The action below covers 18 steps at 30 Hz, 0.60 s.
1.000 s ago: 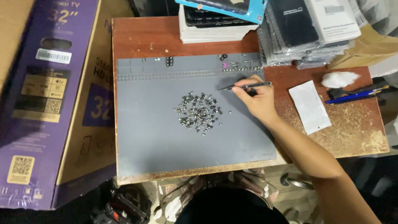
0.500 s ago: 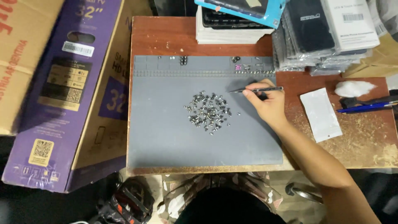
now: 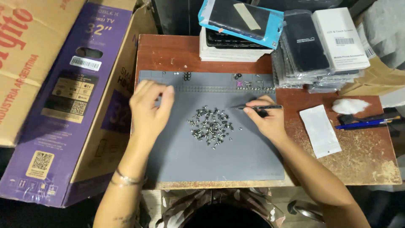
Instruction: The person uses tweezers to pick up small metal screws from a pile on a gray mat and places them into designated slots on a sorting tray. The person repeatedly picks up individual screws and arranges them in the tray's compartments.
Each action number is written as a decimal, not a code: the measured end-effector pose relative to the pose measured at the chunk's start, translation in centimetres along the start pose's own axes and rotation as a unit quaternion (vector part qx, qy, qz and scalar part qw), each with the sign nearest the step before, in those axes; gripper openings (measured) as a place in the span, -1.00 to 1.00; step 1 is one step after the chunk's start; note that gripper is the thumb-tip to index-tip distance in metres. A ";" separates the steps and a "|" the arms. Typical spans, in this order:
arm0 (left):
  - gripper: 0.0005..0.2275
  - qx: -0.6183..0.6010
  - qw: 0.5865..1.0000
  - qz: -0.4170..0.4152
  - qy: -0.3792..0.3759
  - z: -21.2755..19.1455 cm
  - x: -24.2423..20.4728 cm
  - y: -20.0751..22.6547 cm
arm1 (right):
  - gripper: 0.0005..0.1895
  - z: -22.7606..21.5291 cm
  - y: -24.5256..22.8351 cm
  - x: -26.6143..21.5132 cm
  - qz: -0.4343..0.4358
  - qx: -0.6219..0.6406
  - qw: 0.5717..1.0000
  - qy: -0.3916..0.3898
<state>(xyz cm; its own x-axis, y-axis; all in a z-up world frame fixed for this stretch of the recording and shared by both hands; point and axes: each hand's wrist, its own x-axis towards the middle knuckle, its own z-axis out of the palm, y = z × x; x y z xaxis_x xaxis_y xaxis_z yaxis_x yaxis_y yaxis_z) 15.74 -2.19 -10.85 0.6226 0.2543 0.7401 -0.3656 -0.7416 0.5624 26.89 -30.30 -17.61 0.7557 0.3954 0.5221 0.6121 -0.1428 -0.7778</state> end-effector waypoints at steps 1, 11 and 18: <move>-0.77 -0.019 1.000 -0.008 -0.013 1.9 0.1 -1.5 | -0.89 0.0 -0.1 0.2 -0.007 0.003 1.000 -0.007; -0.74 0.037 0.993 -0.103 -0.051 5.3 -3.2 -7.3 | -0.88 0.4 -0.4 0.3 -0.020 0.066 0.996 -0.054; -0.73 0.044 0.990 -0.130 -0.044 5.2 -4.0 -8.2 | -0.89 0.7 -0.5 0.4 -0.013 0.063 0.996 -0.063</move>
<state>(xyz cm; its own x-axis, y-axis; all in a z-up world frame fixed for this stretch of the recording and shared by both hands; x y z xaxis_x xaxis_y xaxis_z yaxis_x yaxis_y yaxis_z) 19.79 -0.34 -20.36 0.7463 0.3916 0.5383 -0.1263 -0.7106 0.6921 26.78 -29.41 -17.27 0.7006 0.5090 0.5001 0.5904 -0.0199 -0.8069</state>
